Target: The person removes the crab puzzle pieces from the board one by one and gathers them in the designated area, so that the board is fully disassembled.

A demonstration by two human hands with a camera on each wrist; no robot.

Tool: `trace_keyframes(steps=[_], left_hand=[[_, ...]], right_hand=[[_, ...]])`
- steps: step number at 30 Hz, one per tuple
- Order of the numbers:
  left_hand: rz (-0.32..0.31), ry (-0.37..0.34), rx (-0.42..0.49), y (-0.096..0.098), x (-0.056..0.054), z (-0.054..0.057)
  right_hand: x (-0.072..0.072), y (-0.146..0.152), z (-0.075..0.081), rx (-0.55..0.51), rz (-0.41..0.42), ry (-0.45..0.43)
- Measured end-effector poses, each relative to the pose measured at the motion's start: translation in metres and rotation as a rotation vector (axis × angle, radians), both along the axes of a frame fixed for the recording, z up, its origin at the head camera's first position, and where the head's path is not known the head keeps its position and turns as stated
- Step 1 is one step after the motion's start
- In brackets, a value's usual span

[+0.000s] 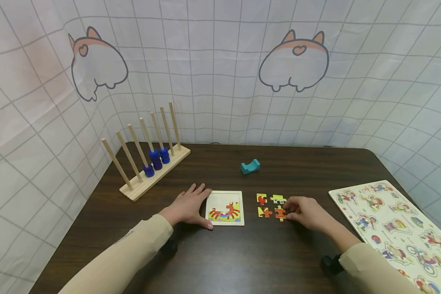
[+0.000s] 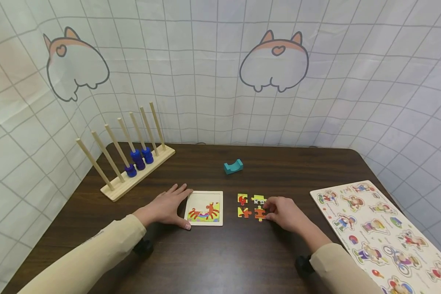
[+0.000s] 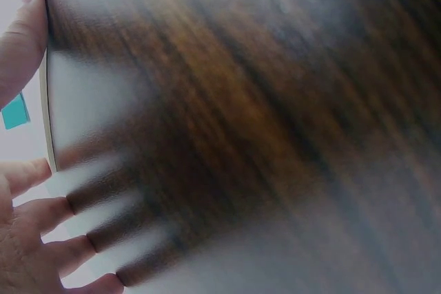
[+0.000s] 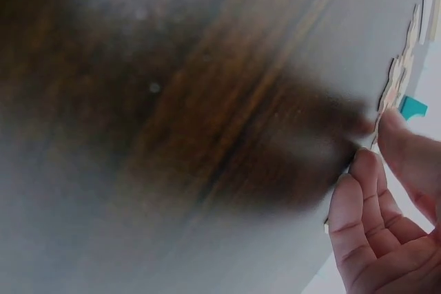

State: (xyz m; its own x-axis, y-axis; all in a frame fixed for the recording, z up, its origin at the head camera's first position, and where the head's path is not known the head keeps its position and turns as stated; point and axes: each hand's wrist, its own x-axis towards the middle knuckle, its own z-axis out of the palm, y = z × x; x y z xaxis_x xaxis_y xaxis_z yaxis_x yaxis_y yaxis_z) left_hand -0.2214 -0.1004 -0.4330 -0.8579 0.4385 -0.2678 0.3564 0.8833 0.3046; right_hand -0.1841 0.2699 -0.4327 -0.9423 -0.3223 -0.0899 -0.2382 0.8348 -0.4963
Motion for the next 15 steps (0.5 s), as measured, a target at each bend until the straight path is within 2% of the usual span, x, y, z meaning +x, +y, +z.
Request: trace_keyframes(steps=[8, 15], left_hand=[[-0.002, -0.008, -0.006, -0.001, 0.0, 0.001], [-0.001, -0.006, -0.005, 0.0, 0.0, 0.001]], right_hand=[[-0.005, -0.009, 0.004, -0.022, -0.02, 0.092], [-0.013, -0.048, 0.01, -0.054, 0.028, 0.089]])
